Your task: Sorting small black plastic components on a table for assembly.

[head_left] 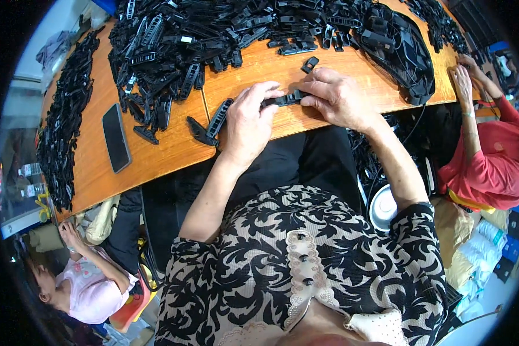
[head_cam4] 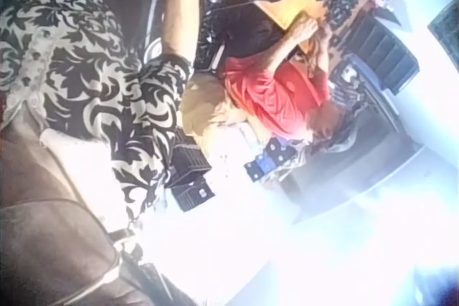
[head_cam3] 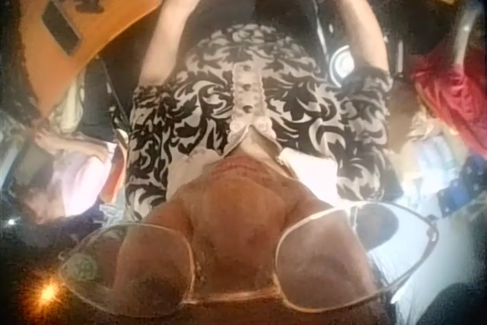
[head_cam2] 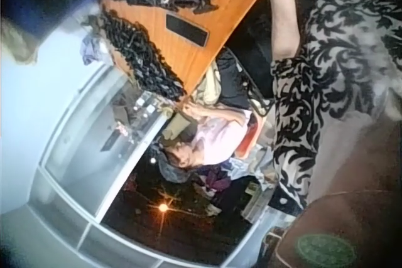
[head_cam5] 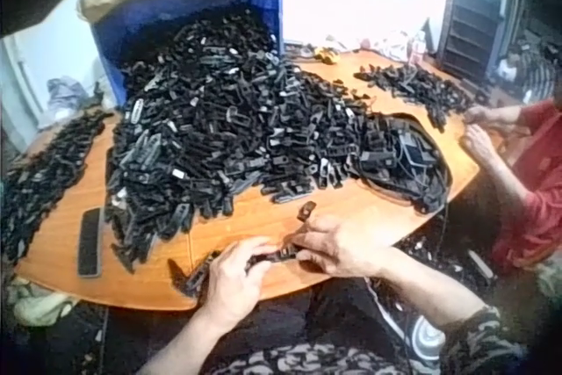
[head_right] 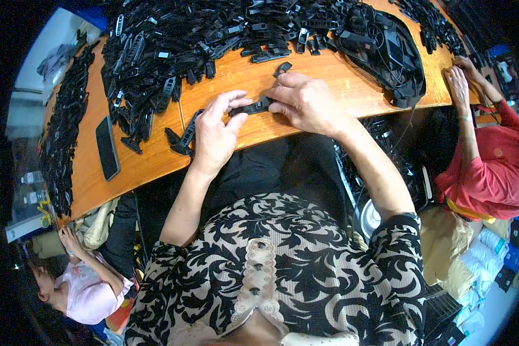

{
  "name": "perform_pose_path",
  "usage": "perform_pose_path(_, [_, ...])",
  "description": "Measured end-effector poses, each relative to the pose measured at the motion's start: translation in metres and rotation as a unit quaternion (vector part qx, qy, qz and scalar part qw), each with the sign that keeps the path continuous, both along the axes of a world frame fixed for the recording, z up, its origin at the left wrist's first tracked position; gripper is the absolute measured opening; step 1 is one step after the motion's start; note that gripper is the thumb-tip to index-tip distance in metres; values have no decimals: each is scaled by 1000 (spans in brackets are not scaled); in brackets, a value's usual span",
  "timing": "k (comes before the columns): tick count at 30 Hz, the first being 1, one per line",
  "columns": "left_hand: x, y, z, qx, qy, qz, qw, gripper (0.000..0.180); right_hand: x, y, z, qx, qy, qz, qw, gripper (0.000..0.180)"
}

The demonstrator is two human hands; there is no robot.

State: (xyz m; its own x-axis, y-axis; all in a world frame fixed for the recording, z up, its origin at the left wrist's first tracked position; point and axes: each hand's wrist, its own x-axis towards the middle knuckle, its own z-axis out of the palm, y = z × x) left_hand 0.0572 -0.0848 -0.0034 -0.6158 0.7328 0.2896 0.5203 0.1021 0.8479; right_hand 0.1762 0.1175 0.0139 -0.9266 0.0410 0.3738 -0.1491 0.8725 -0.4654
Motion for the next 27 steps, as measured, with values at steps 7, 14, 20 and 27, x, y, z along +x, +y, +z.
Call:
perform_pose_path(7, [-1, 1, 0, -2, -18, -3, 1000, 45, -16, -8, -8, -14, 52, 66, 996, 23])
perform_pose_path(14, [5, -6, 3, -29, 31, 69, 997, 63, -12, -16, -20, -91, 54, 60, 993, 24])
perform_pose_path(20, [-2, 11, 11, -82, 246, 34, 965, 66, -4, 31, -22, 93, 88, -134, 983, 32])
perform_pose_path(27, [-6, 98, 6, -74, 234, 27, 969, 47, -3, 28, -24, 110, 35, -92, 989, 28])
